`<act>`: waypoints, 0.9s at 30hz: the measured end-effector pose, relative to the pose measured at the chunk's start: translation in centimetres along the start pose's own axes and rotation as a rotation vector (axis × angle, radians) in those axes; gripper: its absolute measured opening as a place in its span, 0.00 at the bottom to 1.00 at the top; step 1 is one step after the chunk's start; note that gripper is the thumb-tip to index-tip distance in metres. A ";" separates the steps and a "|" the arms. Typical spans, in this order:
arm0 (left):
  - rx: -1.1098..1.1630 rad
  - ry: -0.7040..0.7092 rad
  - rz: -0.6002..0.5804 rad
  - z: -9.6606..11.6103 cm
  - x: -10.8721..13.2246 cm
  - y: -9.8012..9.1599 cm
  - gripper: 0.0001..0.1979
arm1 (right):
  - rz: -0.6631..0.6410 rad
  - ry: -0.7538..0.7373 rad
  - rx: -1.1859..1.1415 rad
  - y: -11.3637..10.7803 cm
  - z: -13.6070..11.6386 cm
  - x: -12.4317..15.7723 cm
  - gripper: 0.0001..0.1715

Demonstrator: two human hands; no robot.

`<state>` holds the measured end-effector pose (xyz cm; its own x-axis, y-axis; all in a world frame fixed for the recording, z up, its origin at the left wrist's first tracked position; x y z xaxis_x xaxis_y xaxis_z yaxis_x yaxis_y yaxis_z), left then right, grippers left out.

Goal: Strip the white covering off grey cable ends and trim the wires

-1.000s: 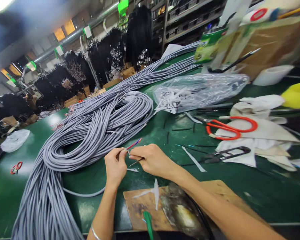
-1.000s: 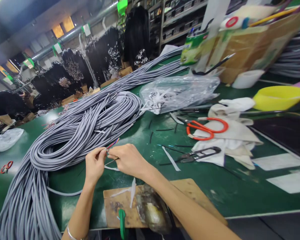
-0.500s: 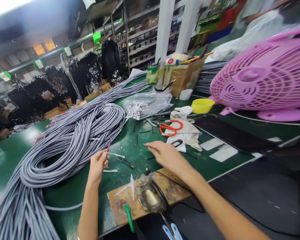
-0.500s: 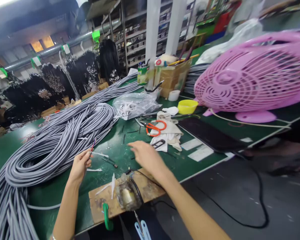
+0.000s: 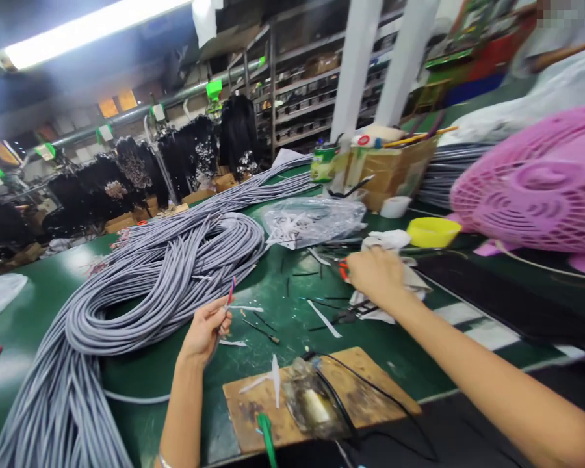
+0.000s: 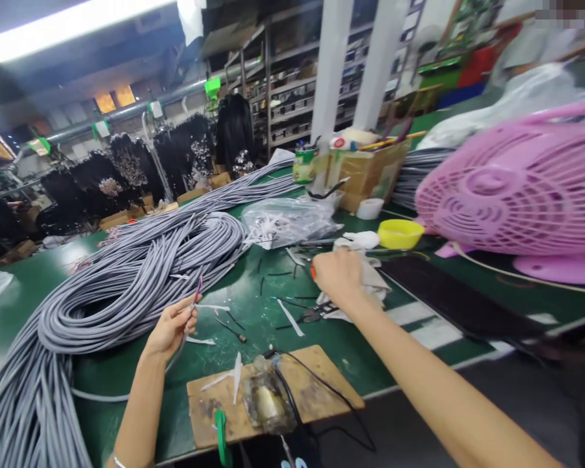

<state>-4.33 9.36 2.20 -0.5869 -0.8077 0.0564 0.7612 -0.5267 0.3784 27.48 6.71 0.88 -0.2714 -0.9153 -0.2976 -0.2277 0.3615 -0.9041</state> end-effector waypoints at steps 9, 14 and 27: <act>-0.145 0.379 0.023 -0.1 0.6 0.7 0.23 | -0.191 -0.267 -0.566 0.3 -10.3 7.5 0.13; -0.306 0.506 -0.072 0.1 1.1 0.8 0.21 | -0.326 -0.363 -0.648 0.3 -14.8 8.1 0.16; -0.529 0.504 -0.052 0.8 1.7 1.7 0.19 | -0.308 -0.407 -0.629 -0.2 -15.3 7.6 0.24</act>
<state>-4.29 7.27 3.69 -0.5250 -0.7349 -0.4294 0.8418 -0.5226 -0.1347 11.10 2.40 3.47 0.2231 -0.9392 -0.2609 -0.7530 0.0039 -0.6580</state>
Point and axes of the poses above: each hand's wrist, its own x-axis away from the middle knuckle, its own y-axis out of the palm, z = x × y, the point moved 1 cm from there along -x, towards the middle knuckle, and after that the axes turned 8 degrees about -z, right-handed, at the moved point
